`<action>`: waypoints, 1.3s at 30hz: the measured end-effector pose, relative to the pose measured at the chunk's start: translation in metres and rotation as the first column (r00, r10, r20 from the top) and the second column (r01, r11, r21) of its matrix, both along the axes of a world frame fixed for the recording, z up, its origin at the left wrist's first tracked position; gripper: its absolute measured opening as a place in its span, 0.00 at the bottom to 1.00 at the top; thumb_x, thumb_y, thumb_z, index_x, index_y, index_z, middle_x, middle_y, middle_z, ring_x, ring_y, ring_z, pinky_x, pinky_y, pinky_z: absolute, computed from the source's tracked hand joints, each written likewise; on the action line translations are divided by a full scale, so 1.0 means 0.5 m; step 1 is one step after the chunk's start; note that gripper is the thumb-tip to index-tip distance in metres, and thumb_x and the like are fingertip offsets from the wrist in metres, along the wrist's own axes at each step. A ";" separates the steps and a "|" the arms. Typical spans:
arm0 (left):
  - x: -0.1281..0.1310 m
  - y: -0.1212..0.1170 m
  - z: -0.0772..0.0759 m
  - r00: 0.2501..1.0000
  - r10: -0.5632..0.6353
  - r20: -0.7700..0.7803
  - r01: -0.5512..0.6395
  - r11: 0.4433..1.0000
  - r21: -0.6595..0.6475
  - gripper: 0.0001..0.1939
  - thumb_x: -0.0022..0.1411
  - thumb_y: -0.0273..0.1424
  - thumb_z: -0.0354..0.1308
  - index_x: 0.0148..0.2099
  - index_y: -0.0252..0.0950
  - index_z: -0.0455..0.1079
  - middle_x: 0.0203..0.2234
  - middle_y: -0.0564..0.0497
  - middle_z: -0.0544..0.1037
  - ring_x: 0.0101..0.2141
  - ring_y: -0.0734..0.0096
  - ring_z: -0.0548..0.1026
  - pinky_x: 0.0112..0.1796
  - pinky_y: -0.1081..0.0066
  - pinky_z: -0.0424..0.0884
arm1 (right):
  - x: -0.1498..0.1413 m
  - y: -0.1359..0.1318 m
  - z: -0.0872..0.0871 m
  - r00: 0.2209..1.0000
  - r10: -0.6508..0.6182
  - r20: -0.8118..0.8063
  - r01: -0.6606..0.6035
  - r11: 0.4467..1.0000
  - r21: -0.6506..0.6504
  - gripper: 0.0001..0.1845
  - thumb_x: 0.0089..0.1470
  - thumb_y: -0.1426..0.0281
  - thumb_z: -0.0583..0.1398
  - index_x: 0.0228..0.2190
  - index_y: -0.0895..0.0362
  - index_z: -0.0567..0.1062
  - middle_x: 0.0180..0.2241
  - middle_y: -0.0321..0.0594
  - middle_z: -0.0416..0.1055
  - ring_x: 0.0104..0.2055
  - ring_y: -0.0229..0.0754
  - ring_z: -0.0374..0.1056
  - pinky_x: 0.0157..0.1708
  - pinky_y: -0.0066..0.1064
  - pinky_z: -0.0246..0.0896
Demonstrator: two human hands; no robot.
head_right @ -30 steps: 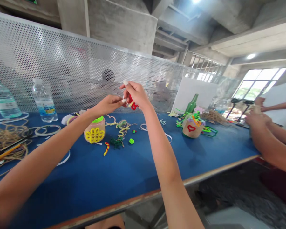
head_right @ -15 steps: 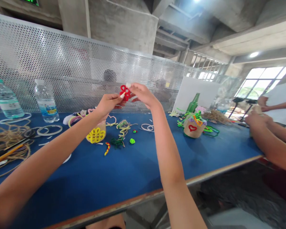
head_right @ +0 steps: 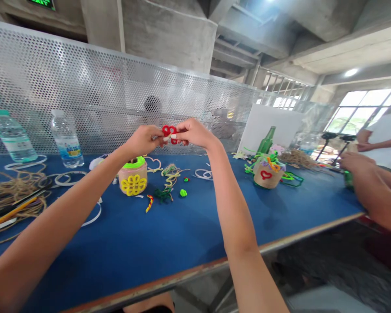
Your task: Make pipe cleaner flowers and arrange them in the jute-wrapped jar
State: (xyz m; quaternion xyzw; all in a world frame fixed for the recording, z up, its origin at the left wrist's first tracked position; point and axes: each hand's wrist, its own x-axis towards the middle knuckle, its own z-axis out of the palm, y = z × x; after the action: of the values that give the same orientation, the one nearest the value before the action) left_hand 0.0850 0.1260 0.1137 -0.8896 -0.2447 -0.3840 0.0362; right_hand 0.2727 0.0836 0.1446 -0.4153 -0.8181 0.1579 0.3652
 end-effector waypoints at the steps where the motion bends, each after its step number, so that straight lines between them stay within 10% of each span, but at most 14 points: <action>1: -0.006 0.002 0.004 0.998 -0.007 -0.058 0.007 1.000 -0.003 0.10 0.54 0.24 0.52 0.26 0.34 0.74 0.22 0.52 0.76 0.25 0.74 0.70 0.30 0.75 0.62 | 0.000 0.000 -0.001 0.999 0.008 0.033 -0.007 1.000 -0.017 0.11 0.48 0.66 0.65 0.20 0.59 0.73 0.19 0.34 0.67 0.21 0.30 0.60 0.23 0.27 0.56; 7: -0.096 0.007 0.051 0.975 0.029 -0.221 -0.077 0.974 -0.212 0.12 0.56 0.37 0.56 0.36 0.37 0.77 0.27 0.52 0.78 0.28 0.73 0.72 0.31 0.77 0.62 | -0.028 0.009 -0.011 0.999 -0.022 -0.041 0.020 0.999 -0.049 0.09 0.53 0.67 0.61 0.25 0.59 0.72 0.24 0.37 0.70 0.25 0.32 0.64 0.26 0.28 0.61; 14: -0.198 -0.008 0.086 0.974 0.039 -0.223 -0.131 0.901 -0.414 0.16 0.51 0.29 0.60 0.45 0.37 0.76 0.30 0.50 0.79 0.33 0.68 0.75 0.36 0.75 0.65 | -0.104 0.033 -0.049 0.998 -0.011 0.059 0.013 1.000 -0.027 0.08 0.56 0.67 0.58 0.28 0.58 0.71 0.26 0.38 0.70 0.26 0.34 0.63 0.26 0.29 0.56; 25: -0.145 0.032 0.038 0.968 -0.105 -0.230 -0.015 0.883 -0.469 0.09 0.43 0.23 0.62 0.31 0.36 0.77 0.25 0.51 0.80 0.28 0.70 0.76 0.28 0.78 0.65 | -0.167 0.042 -0.086 0.936 -0.013 0.351 -0.010 0.998 0.066 0.06 0.51 0.72 0.58 0.24 0.59 0.70 0.21 0.34 0.65 0.24 0.34 0.57 0.25 0.29 0.50; 30: -0.162 0.027 0.040 0.982 -0.145 -0.121 0.058 0.842 -0.536 0.15 0.44 0.20 0.63 0.37 0.36 0.77 0.27 0.51 0.80 0.29 0.69 0.77 0.31 0.76 0.67 | -0.148 0.063 -0.091 0.955 0.059 0.291 -0.052 0.998 -0.032 0.12 0.46 0.71 0.62 0.36 0.60 0.74 0.27 0.38 0.71 0.28 0.37 0.63 0.27 0.28 0.55; 39: -0.155 0.013 0.044 0.960 -0.161 -0.227 -0.002 0.811 -0.585 0.12 0.43 0.22 0.61 0.34 0.35 0.77 0.25 0.50 0.79 0.29 0.67 0.76 0.30 0.74 0.67 | -0.149 0.096 -0.131 0.964 0.261 0.048 -0.243 0.941 -0.235 0.09 0.41 0.69 0.65 0.28 0.59 0.76 0.27 0.36 0.73 0.31 0.37 0.66 0.32 0.29 0.59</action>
State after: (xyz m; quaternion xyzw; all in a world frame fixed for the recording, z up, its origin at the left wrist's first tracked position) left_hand 0.0077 0.1325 0.1357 -0.9110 -0.3050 -0.1694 -0.2200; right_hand 0.1984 0.1315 0.0789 -0.3519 -0.8549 0.2791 0.2597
